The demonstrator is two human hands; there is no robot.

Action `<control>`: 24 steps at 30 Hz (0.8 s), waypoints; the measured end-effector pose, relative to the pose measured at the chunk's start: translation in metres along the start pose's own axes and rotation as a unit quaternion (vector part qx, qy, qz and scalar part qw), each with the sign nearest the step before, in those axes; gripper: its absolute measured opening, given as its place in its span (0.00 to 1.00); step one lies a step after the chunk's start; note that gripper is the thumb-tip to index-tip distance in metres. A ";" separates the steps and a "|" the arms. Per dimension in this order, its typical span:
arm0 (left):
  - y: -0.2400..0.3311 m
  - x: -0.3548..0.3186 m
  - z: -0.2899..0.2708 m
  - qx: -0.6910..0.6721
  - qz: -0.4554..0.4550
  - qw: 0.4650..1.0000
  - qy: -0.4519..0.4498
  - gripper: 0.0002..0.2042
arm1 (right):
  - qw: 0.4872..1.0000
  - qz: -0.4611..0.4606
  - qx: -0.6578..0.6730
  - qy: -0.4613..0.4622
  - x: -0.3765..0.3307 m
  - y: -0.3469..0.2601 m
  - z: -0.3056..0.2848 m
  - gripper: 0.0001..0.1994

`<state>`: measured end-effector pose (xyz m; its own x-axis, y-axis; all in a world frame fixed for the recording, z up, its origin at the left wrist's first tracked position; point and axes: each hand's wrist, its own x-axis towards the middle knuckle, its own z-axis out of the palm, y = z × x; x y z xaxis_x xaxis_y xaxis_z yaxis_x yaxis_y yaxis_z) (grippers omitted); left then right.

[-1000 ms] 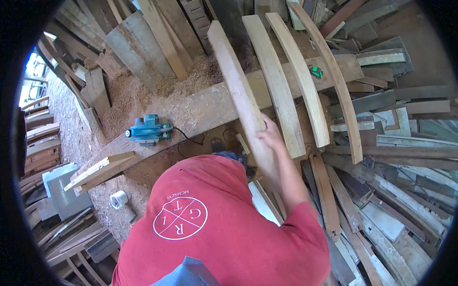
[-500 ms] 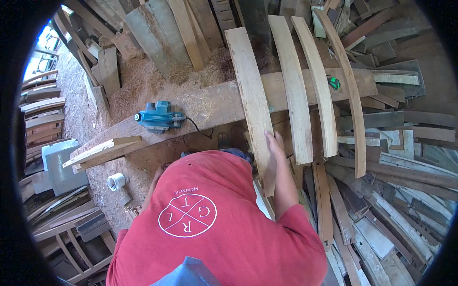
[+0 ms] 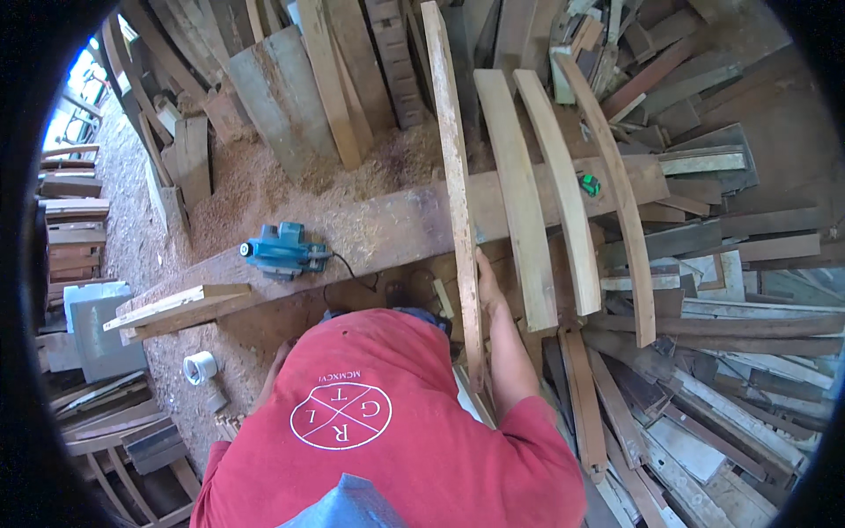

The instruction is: The person measures a wooden board with a tape measure after moving and aligning several curved and straight wooden pieces on a workbench.

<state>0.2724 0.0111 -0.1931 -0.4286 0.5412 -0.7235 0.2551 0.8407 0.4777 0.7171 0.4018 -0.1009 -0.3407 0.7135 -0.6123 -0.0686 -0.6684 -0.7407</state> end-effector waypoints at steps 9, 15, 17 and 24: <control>-0.005 0.028 -0.003 0.020 0.042 0.999 0.011 0.24 | 0.985 -0.065 0.048 -0.155 -0.011 -0.076 0.026 0.31; -0.071 0.051 0.027 -0.032 -0.013 0.997 0.062 0.24 | 0.969 -0.184 -0.130 0.100 -0.014 -0.077 0.015 0.32; -0.074 0.050 0.037 -0.011 -0.032 0.998 0.050 0.24 | 0.952 -0.206 -0.182 0.138 -0.024 -0.084 0.015 0.32; -0.088 0.056 0.028 0.007 0.037 0.997 -0.071 0.23 | 0.744 -0.173 -0.490 0.420 -0.050 -0.087 0.043 0.23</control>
<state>0.2505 -0.0323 -0.2896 -0.2808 0.5979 -0.7508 0.2940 0.7983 0.5257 0.6997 0.4158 0.0061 0.2721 0.9622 0.0094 0.8405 -0.2329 -0.4893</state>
